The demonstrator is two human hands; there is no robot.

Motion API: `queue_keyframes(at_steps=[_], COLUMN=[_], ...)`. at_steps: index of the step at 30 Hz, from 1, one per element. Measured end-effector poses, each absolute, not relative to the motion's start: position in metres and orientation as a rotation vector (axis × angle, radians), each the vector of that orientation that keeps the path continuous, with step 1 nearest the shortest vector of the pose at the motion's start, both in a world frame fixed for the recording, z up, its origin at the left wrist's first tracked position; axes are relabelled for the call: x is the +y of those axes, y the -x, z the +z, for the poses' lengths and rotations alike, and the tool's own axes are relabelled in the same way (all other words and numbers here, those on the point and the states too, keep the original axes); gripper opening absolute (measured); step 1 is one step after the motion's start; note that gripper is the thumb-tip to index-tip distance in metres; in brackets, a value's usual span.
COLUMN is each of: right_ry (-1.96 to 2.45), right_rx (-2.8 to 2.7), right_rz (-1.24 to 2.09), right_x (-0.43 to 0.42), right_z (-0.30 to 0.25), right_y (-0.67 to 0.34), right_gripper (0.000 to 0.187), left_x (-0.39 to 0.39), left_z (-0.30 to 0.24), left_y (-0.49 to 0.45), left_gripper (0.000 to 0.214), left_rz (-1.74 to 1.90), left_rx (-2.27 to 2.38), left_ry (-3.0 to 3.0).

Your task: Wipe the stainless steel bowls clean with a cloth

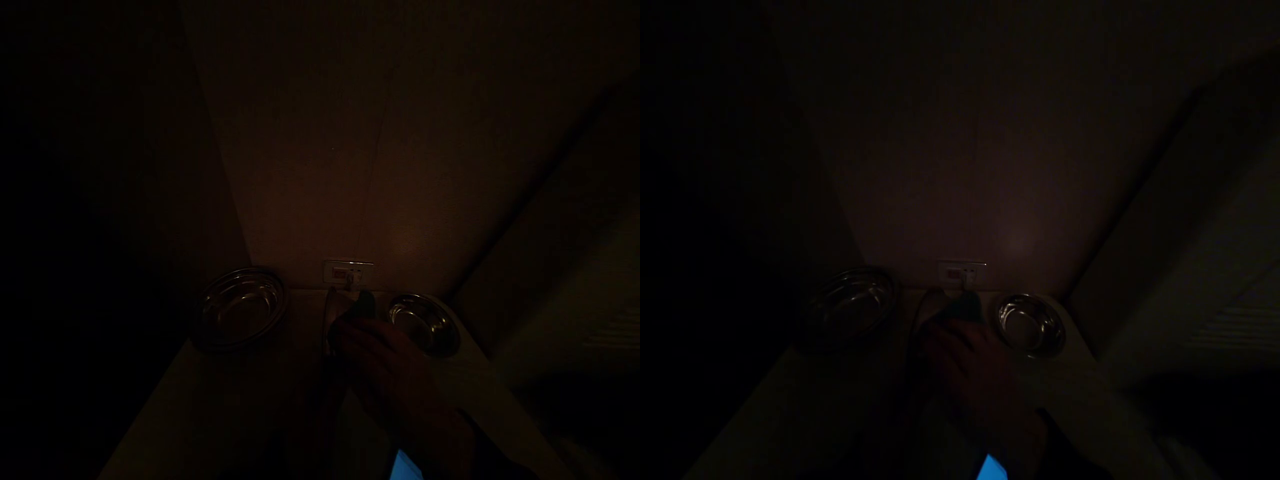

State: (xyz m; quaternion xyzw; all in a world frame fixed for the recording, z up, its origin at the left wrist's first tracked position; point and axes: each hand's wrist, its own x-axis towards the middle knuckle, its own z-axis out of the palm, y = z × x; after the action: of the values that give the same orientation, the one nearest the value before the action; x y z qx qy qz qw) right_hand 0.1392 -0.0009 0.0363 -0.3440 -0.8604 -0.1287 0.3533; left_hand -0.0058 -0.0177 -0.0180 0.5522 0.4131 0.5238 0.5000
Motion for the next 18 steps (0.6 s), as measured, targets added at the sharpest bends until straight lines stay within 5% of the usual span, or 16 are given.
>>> queue_keyframes(at_steps=[18], right_ry=[0.91], right_rx=[-2.203], right_rz=[-0.203], right_x=[0.0008], right_z=[0.0382], right_y=[-0.1417], right_gripper=[0.035], left_x=[-0.0111], left_z=[-0.0141], left_y=[0.0075], left_gripper=[0.03], left_rz=[1.394], left_rx=[0.94], left_ry=[-1.151])
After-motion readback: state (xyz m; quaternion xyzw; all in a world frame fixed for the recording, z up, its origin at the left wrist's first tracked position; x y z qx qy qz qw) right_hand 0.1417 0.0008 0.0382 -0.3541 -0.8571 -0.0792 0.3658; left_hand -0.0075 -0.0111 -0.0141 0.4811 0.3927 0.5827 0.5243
